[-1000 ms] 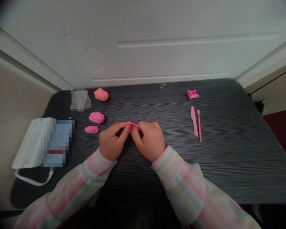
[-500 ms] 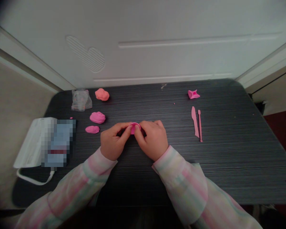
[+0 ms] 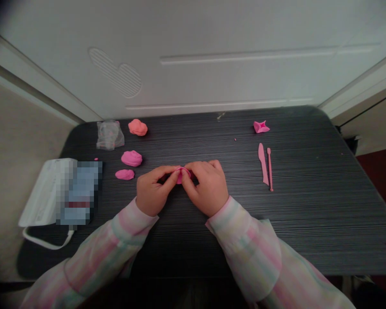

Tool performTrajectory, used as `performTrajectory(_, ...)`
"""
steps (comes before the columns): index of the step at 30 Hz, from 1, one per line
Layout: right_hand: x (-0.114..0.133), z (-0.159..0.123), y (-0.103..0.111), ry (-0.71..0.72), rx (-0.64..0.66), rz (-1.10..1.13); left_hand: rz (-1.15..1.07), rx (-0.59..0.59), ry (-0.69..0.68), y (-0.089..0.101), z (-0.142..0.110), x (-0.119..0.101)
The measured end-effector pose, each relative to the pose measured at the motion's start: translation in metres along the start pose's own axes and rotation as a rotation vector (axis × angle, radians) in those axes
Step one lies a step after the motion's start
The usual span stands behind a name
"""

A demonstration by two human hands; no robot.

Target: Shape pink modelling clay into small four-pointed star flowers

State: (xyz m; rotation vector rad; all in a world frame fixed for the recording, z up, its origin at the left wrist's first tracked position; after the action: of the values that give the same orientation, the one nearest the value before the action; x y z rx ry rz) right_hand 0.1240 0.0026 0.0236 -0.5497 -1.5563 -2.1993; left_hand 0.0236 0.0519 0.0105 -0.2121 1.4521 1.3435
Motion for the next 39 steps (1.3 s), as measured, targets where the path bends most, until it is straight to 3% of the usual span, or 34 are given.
performTrajectory(9,-0.001,0.001,-0.003,0.029,0.06,-0.011,-0.042,0.023,0.003,-0.001,0.001,0.002)
performTrajectory(18,-0.002,0.0,0.003,0.011,-0.011,0.027,-0.088,0.012,0.07,0.0,0.002,0.006)
performTrajectory(34,-0.006,0.002,-0.009,-0.011,0.1,0.048,-0.073,0.048,0.105,-0.002,0.004,0.008)
performTrajectory(39,-0.007,0.002,-0.006,-0.015,0.063,0.02,-0.096,0.064,0.072,-0.004,0.004,0.008)
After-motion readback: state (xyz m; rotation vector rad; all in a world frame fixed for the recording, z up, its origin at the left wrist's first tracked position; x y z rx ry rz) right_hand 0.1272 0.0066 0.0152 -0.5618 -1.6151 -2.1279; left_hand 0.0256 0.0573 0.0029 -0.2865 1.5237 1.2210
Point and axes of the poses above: each hand's wrist, its own z-axis towards the middle knuckle, its own y-axis out of the back of the hand, x = y × z, the point moved 8 cm from there along z, towards the middle knuckle, and after that the axes turned 8 degrees about x, right-handed, at the moved point
